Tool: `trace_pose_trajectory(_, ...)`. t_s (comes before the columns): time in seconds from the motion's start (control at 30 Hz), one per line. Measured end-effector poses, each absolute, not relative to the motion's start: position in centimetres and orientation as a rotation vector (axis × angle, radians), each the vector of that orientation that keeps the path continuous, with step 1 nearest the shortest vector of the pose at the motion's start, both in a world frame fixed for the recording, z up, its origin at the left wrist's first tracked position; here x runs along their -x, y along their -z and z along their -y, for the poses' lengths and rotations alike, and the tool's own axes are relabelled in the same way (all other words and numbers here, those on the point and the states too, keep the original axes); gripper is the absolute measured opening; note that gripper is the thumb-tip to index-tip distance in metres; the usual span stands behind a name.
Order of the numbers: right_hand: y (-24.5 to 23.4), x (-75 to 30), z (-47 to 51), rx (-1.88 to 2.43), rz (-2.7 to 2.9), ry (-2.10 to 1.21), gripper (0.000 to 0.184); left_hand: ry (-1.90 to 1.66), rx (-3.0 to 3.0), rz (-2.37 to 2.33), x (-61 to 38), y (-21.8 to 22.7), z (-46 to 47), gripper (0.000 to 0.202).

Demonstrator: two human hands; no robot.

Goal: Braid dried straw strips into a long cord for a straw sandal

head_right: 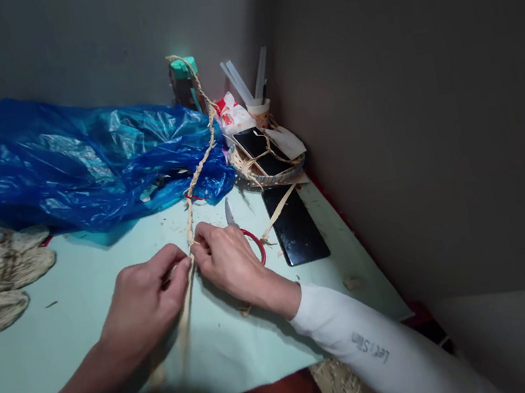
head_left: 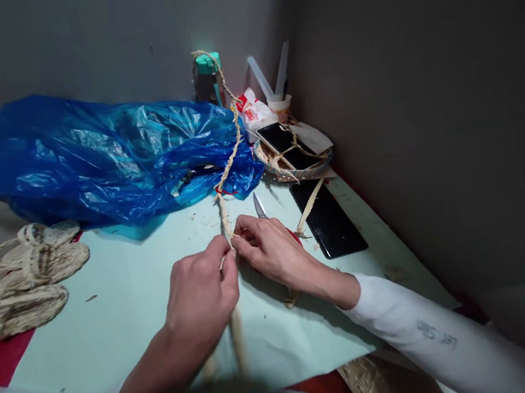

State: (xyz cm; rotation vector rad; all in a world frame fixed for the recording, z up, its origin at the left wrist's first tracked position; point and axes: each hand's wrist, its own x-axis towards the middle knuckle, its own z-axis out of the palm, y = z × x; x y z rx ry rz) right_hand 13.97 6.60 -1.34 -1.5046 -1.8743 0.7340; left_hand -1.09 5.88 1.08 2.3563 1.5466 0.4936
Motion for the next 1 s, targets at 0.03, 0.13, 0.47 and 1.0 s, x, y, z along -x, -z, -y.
trace_pose_trajectory(0.03,1.3,-14.0,-6.7,1.494,1.871,-0.744,0.011,-0.527,-2.467,-1.544,0.9,-0.9,-5.5,0.022)
trace_pose_trajectory(0.13,1.3,-14.3,-7.0,1.462,1.846,-0.784,0.012,-0.672,-2.701,-1.467,0.7,-0.4,-5.0,0.026)
trace_pose_trajectory(0.47,1.7,-14.9,-7.5,1.259,1.525,-1.424,0.011,-0.389,-2.689,-1.303,-0.3,1.2,-4.0,0.023)
trace_pose_trajectory(1.0,0.7,-14.7,-6.5,1.254,1.732,-1.191,0.010,-0.660,-0.895,-1.000,1.4,1.0,-8.3,0.025)
